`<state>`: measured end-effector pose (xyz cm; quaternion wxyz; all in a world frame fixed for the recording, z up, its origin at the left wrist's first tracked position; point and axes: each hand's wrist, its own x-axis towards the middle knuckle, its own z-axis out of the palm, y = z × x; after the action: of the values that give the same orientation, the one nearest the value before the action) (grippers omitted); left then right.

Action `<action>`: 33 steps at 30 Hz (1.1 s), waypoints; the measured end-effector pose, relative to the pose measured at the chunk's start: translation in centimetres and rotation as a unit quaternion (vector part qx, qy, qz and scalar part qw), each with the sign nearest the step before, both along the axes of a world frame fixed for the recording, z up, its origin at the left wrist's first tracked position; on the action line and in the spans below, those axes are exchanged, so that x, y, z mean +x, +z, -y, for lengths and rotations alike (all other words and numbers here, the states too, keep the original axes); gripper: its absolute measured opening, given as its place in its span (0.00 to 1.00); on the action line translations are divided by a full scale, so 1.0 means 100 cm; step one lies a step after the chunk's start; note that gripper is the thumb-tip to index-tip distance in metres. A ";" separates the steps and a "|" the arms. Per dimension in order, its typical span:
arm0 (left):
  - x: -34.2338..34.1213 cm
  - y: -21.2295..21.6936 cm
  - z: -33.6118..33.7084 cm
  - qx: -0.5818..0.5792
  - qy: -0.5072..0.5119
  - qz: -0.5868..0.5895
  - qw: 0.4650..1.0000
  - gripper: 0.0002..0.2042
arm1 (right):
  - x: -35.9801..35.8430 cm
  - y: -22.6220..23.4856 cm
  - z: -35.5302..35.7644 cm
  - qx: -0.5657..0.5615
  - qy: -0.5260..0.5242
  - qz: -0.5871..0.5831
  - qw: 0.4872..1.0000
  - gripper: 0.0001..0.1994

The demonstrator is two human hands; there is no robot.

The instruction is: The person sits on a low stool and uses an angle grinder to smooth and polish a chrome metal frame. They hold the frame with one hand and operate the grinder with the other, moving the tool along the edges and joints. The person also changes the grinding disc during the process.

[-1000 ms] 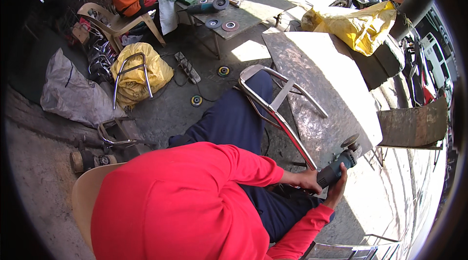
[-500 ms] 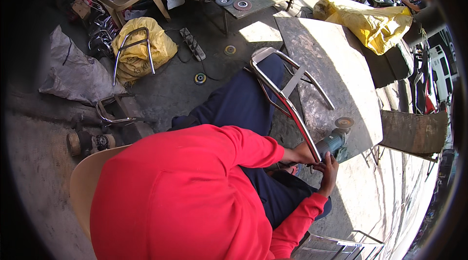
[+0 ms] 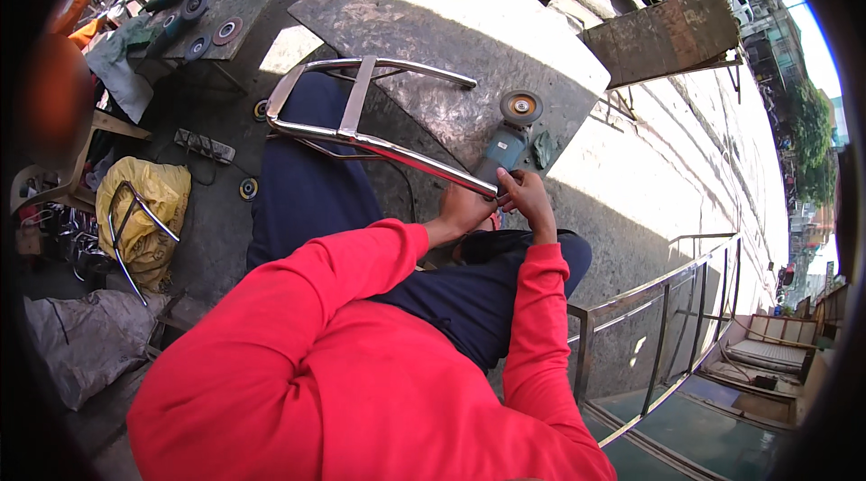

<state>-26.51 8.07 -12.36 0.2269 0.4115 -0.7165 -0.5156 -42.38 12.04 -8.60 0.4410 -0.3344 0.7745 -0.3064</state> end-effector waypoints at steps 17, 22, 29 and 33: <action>-0.009 -0.037 0.009 -0.104 -0.039 -0.023 0.993 0.34 | -0.007 -0.031 0.023 -0.007 0.029 -0.142 0.989 0.25; 0.019 -0.017 0.009 -0.143 -0.130 0.097 0.976 0.28 | -0.009 -0.032 0.021 0.002 0.021 -0.123 0.992 0.25; 0.135 0.090 0.003 -0.166 -0.274 0.003 0.947 0.17 | -0.013 -0.019 0.014 0.019 -0.012 -0.051 0.998 0.23; 0.195 0.116 0.070 -0.449 -0.037 0.072 0.890 0.25 | -0.016 -0.006 0.011 0.028 -0.054 -0.014 0.998 0.24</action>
<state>-7.02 1.08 -0.76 0.3162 0.2743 -0.9008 -0.1159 -43.98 10.92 -9.15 0.4221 -0.2837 0.8059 -0.3030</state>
